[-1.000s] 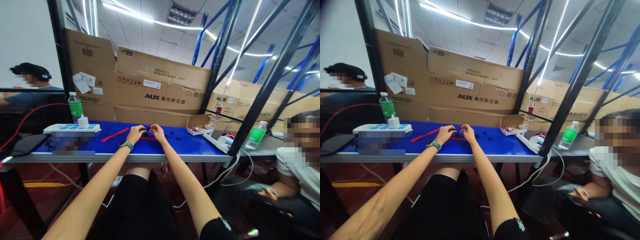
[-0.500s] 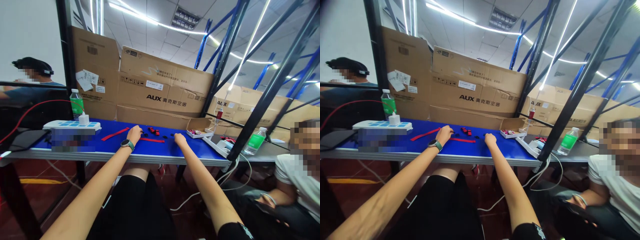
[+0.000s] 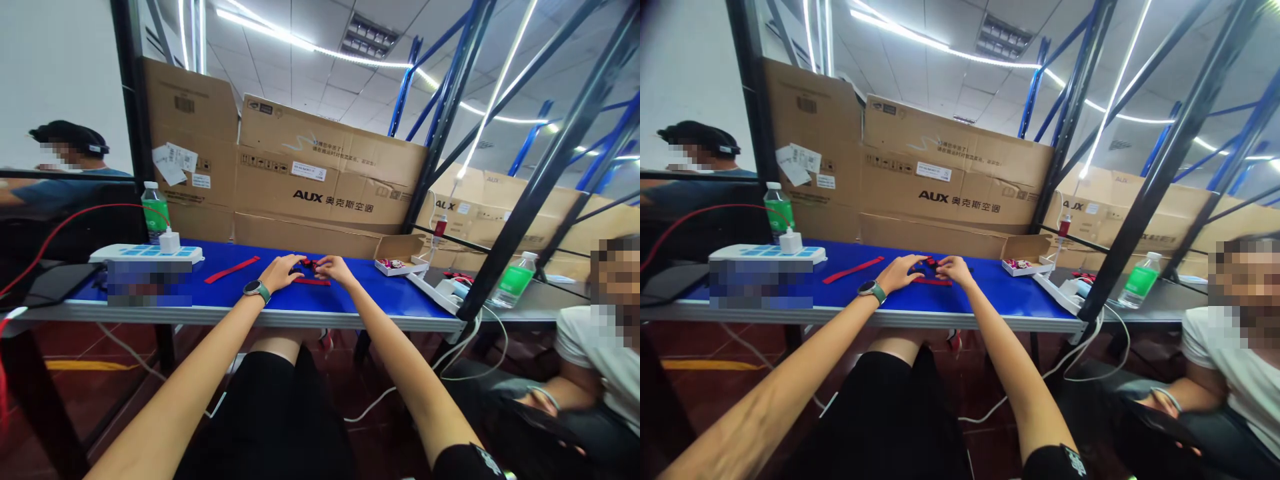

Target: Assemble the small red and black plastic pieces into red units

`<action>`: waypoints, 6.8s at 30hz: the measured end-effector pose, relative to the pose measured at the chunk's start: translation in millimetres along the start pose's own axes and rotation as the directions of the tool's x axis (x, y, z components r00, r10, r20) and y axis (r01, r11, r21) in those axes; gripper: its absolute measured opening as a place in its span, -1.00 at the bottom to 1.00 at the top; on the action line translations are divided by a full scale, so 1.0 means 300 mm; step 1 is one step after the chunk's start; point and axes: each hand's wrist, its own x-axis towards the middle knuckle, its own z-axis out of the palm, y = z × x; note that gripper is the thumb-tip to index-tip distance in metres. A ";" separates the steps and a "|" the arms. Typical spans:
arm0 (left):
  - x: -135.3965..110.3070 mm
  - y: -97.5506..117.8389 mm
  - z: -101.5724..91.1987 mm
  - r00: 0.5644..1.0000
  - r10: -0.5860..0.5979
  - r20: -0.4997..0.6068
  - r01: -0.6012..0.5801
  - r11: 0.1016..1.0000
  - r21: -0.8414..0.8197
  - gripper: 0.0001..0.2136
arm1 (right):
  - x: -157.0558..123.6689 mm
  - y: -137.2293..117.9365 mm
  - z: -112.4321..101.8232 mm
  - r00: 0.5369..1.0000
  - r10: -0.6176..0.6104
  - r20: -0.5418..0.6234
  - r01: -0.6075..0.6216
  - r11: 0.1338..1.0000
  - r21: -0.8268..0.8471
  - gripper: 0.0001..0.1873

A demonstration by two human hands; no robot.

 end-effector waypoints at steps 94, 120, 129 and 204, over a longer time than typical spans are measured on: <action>0.002 0.034 -0.011 0.993 -0.119 0.023 0.107 0.950 0.293 -0.79 | 0.052 0.008 0.227 0.721 -0.321 -0.614 0.272 0.946 -0.174 -0.77; 0.010 -0.012 0.010 0.994 -0.109 -0.002 0.108 0.990 0.089 -0.83 | 0.059 0.008 0.253 0.872 -0.415 -0.260 0.389 0.909 -0.148 -0.84; 0.007 -0.019 0.008 0.984 -0.158 -0.087 0.164 0.984 0.063 -0.82 | 0.073 0.028 0.235 0.897 -0.391 -0.206 0.397 0.918 -0.011 -0.76; -0.017 0.004 -0.061 0.831 -0.345 -0.437 0.431 0.895 0.113 -0.72 | 0.040 0.052 0.254 0.917 -0.361 0.171 0.391 0.899 -0.197 -0.46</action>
